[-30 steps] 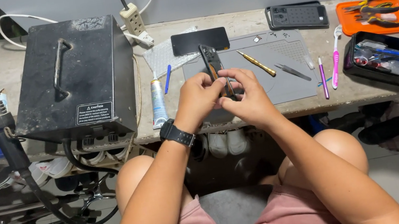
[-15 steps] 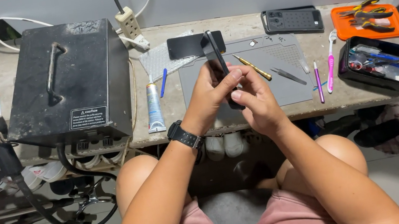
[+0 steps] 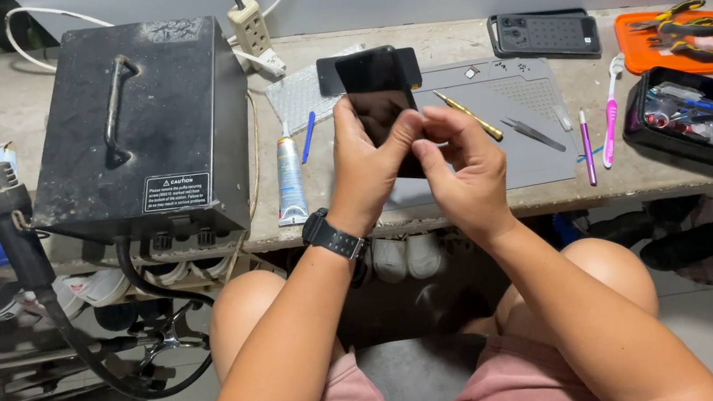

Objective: Disassembling a smartphone to access internal components and testing the functionality of a replacement display panel.

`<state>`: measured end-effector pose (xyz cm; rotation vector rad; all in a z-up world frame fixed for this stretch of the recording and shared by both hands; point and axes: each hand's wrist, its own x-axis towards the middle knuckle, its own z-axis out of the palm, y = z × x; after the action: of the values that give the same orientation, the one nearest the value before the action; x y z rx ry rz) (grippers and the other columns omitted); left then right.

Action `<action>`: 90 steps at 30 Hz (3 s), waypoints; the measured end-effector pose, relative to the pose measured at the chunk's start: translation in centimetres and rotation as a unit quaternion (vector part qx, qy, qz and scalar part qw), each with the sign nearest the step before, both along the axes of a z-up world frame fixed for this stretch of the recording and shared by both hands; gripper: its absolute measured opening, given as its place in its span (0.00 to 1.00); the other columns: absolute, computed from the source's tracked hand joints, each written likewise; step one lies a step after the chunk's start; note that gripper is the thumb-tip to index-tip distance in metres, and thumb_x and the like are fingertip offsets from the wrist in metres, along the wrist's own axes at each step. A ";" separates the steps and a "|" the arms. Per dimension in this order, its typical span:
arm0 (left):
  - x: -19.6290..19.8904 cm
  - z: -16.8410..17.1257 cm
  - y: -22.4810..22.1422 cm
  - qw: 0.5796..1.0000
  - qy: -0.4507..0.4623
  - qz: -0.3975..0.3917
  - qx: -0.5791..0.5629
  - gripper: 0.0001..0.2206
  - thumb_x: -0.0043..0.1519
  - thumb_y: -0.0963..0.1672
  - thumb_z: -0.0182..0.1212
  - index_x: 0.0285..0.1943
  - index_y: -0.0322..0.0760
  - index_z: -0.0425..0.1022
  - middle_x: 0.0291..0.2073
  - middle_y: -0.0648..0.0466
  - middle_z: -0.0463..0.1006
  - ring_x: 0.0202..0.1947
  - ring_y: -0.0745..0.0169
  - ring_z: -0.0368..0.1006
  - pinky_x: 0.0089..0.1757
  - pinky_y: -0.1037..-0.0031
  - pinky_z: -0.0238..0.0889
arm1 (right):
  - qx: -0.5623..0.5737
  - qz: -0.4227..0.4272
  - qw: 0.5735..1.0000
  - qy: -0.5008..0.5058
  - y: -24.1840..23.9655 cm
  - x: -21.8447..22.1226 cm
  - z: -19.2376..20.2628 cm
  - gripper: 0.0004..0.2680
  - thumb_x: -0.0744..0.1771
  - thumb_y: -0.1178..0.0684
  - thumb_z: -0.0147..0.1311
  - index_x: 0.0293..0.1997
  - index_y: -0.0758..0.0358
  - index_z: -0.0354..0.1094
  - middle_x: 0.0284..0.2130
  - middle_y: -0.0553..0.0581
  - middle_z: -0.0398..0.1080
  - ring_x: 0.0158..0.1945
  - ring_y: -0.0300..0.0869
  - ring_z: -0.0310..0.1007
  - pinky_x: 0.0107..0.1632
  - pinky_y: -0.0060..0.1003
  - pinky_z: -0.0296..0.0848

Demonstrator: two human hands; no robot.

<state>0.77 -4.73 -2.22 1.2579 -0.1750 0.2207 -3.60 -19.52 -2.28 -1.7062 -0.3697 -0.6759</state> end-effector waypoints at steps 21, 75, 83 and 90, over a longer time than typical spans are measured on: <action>-0.8 0.8 0.8 0.997 0.005 0.020 0.072 0.23 0.68 0.51 0.79 0.60 0.39 0.71 0.51 0.51 0.81 0.58 0.57 0.78 0.61 0.58 0.72 | 0.033 0.006 0.999 -0.030 -0.6 1.7 -2.8 0.09 0.76 0.66 0.62 0.64 0.69 0.77 0.45 0.63 0.85 0.50 0.39 0.84 0.51 0.40 0.84; -2.1 2.1 1.6 0.989 0.024 0.100 0.105 0.28 0.61 0.52 0.85 0.56 0.37 0.70 0.47 0.41 0.84 0.54 0.43 0.83 0.53 0.54 0.74 | 0.064 -0.010 0.998 -0.001 2.0 0.6 -1.0 0.09 0.73 0.68 0.65 0.60 0.66 0.82 0.41 0.58 0.86 0.45 0.33 0.80 0.51 0.39 0.84; -2.4 2.3 1.0 0.986 0.036 0.115 0.118 0.29 0.61 0.54 0.83 0.57 0.36 0.70 0.48 0.39 0.85 0.54 0.35 0.84 0.52 0.52 0.74 | 0.077 -0.005 0.997 0.011 1.7 0.9 -2.4 0.09 0.73 0.66 0.65 0.61 0.64 0.81 0.39 0.57 0.86 0.42 0.33 0.80 0.50 0.38 0.84; -2.6 1.2 0.0 0.982 -0.019 0.154 0.105 0.27 0.60 0.51 0.85 0.57 0.38 0.71 0.45 0.42 0.86 0.51 0.41 0.87 0.49 0.56 0.78 | 0.072 -0.021 0.997 -0.013 1.6 0.6 -2.2 0.10 0.73 0.69 0.65 0.60 0.66 0.81 0.39 0.59 0.86 0.43 0.34 0.81 0.51 0.41 0.84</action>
<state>-1.87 -4.69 -1.01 1.4897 -0.0359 0.5030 -2.97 -17.89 -4.44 -1.5738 -0.2969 -0.7377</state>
